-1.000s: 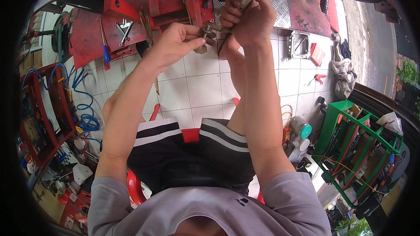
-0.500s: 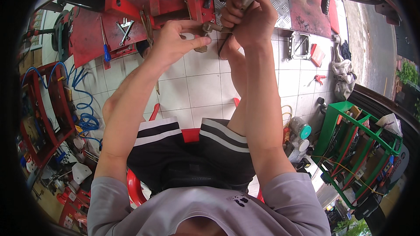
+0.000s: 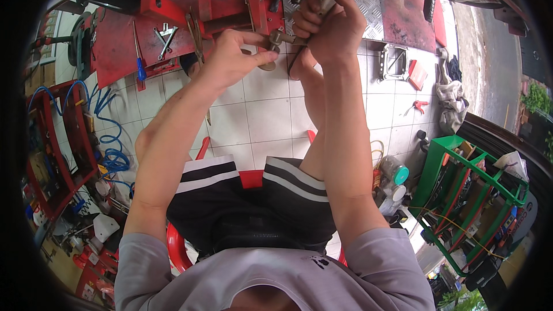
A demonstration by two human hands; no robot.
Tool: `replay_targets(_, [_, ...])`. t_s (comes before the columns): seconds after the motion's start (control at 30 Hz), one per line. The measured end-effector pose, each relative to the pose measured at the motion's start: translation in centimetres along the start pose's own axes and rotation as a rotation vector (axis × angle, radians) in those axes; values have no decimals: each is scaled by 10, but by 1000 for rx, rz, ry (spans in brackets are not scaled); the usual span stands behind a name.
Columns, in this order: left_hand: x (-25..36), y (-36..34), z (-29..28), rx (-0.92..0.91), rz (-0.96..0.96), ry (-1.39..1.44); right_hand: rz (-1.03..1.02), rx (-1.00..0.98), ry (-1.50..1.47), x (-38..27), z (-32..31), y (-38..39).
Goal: The person sits on a stool in a workshop and works on mechanical parts, likely from a motorcycle. They use their hands to manipulate a long metal strip and a brass-colored component, assembling or adjusting them together.
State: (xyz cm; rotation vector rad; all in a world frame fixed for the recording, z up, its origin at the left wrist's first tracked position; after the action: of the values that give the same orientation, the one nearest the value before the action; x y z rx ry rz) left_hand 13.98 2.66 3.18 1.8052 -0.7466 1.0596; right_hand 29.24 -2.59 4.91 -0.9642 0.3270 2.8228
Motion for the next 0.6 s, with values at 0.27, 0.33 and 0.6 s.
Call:
replay_targets(0.27, [-23, -8, 8, -65, -31, 226, -26, 26, 17, -3, 0, -1])
replay_targets(0.33, [-14, -5, 4, -44, -90, 94, -19, 41, 18, -3, 0, 2])
replay_targets(0.6, [-13, -7, 4, -16, -8, 108, -13, 19, 24, -2, 2, 0])
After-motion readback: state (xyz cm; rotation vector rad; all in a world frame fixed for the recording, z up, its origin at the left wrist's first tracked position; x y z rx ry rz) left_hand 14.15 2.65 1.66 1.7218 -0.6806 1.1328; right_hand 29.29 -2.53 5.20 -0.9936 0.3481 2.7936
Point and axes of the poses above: each hand's wrist, its own y-axis away from the middle knuckle, its own z-axis out of the palm, x = y × z, the point moved 7 cm from there along -y, towards the middle knuckle, and after that the axes turned 7 degrees about -x, right-handed, at the moved point
